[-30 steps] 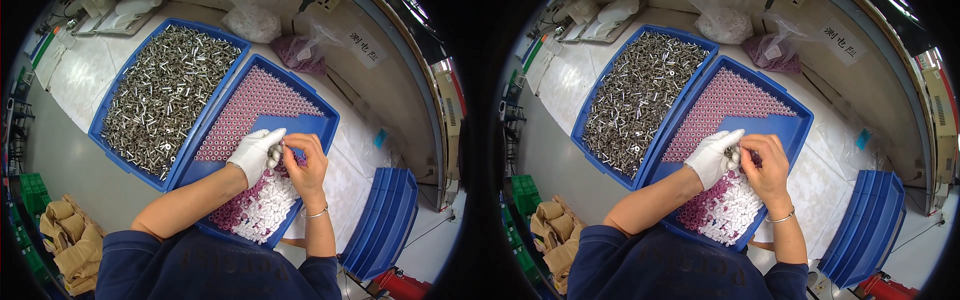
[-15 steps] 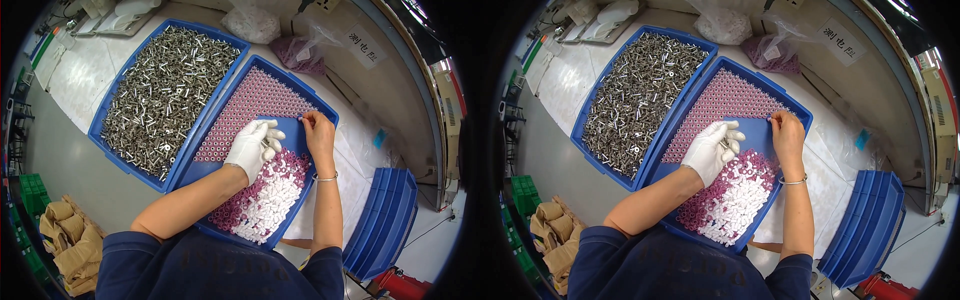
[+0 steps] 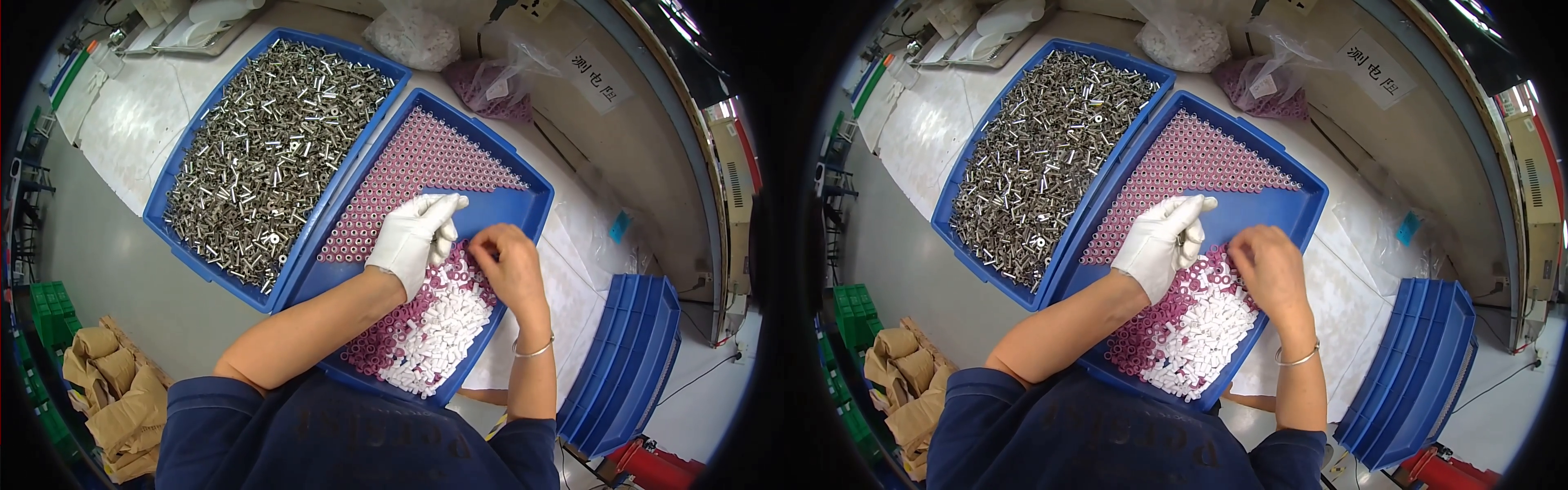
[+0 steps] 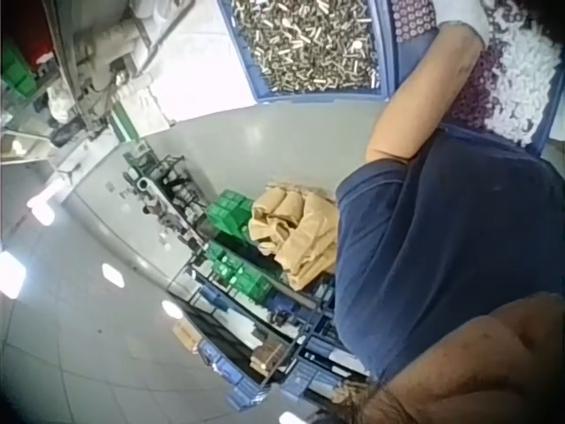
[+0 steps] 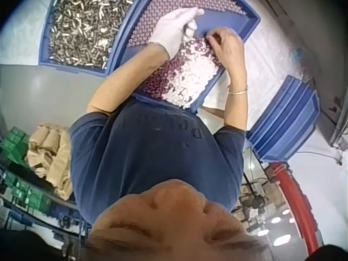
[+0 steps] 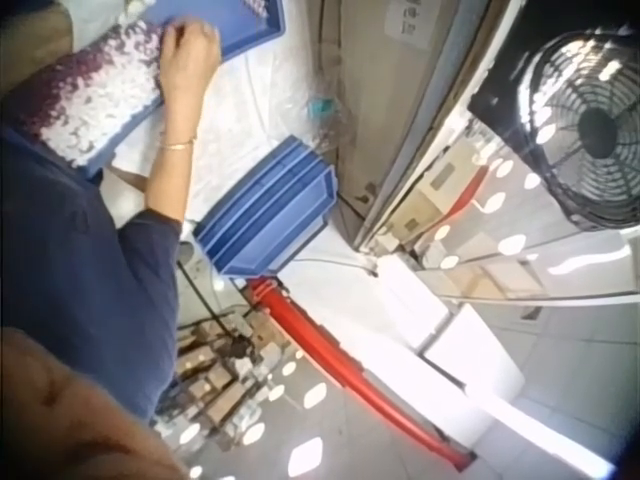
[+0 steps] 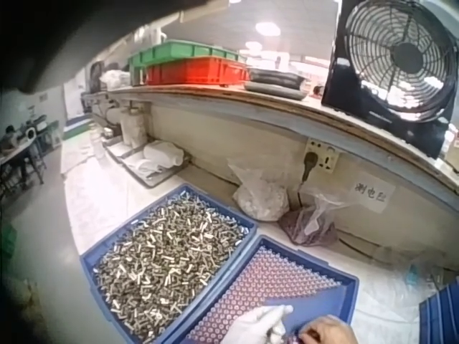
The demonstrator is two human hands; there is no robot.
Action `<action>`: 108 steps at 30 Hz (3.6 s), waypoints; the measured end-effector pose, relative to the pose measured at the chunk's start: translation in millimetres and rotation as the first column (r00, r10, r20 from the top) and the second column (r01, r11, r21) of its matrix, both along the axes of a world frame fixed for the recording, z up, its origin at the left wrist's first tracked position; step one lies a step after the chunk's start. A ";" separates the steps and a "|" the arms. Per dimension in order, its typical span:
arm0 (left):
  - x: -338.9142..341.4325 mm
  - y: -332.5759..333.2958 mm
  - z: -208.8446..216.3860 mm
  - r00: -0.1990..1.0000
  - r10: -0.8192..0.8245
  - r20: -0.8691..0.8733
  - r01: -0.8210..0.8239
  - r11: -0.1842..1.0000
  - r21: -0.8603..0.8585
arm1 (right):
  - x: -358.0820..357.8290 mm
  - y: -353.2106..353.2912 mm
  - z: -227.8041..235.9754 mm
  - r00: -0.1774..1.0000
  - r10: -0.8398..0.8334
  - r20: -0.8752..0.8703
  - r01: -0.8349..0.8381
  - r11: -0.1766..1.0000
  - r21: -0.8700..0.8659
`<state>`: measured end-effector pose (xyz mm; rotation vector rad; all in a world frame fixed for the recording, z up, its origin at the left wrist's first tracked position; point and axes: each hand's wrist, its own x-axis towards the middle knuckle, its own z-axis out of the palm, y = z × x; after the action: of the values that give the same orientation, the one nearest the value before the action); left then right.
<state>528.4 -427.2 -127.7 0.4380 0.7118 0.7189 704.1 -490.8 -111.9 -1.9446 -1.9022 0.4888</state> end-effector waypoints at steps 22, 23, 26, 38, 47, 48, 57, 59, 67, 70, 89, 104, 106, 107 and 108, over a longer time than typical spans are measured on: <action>7.4 -2.4 2.7 0.995 0.094 0.026 -0.091 0.991 -0.096 | -1.4 -9.0 -6.0 0.980 -0.135 -0.143 0.130 0.990 -0.048; 7.6 -2.8 3.5 0.995 0.097 0.025 -0.094 0.990 -0.102 | -0.5 -6.1 -8.2 0.980 -0.131 -0.151 0.124 0.991 -0.056; 7.8 -2.9 4.1 0.994 0.106 0.020 -0.103 0.988 -0.112 | 0.8 -1.2 -13.3 0.978 -0.119 -0.168 0.109 0.991 -0.072; 11.3 -3.4 -13.8 0.991 0.125 0.045 -0.120 0.989 -0.088 | -16.7 -2.8 -0.6 0.938 -0.127 -0.323 0.172 0.978 0.115; 11.3 -5.6 -21.6 0.994 0.060 0.090 -0.050 0.994 -0.101 | -29.8 2.3 1.1 0.966 0.061 -0.251 0.073 0.868 0.492; 11.3 -5.6 -21.1 0.994 0.054 0.096 -0.044 0.994 -0.104 | -29.9 2.5 0.0 0.971 0.080 -0.226 0.047 0.860 0.508; 11.3 -5.1 -21.3 0.984 0.034 0.174 -0.002 0.983 -0.183 | -30.2 4.5 -3.0 0.983 0.079 -0.163 0.018 0.851 0.524; 10.6 -3.5 -16.8 0.982 0.018 0.187 0.016 0.984 -0.180 | -26.7 4.9 -3.5 0.985 0.014 -0.172 0.074 0.867 0.493; 10.0 -4.6 -22.6 0.988 -0.062 0.140 0.077 0.991 -0.105 | -20.8 4.3 -0.9 0.973 0.002 -0.232 0.097 0.904 0.415; 6.7 -2.1 -26.1 0.972 -0.081 0.219 0.108 0.987 -0.117 | -21.6 5.4 -0.5 0.964 -0.003 -0.264 0.116 0.903 0.413; 4.5 2.8 -5.2 0.996 0.052 0.079 -0.044 0.994 -0.105 | 30.0 48.9 -23.3 0.937 -0.331 0.114 0.293 0.919 0.262; 7.2 -2.3 -4.7 0.991 0.088 0.100 -0.076 0.990 -0.117 | -13.7 -30.1 6.8 0.988 -0.125 0.085 0.130 0.990 -0.058; 7.2 -2.4 -4.3 0.991 0.085 0.099 -0.073 0.990 -0.117 | -15.0 -33.4 6.0 0.985 -0.136 0.106 0.143 0.988 -0.061; 7.5 -2.5 -4.1 0.992 0.083 0.093 -0.073 0.991 -0.110 | -15.1 -35.2 3.8 0.986 -0.134 0.099 0.139 0.989 -0.045; 7.8 -2.5 -4.0 0.993 0.081 0.086 -0.072 0.992 -0.103 | -15.1 -36.8 1.1 0.987 -0.133 0.091 0.136 0.990 -0.030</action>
<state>536.1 -429.7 -131.7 0.2866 0.6790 0.7675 689.0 -527.5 -110.8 -2.1340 -1.8106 0.4062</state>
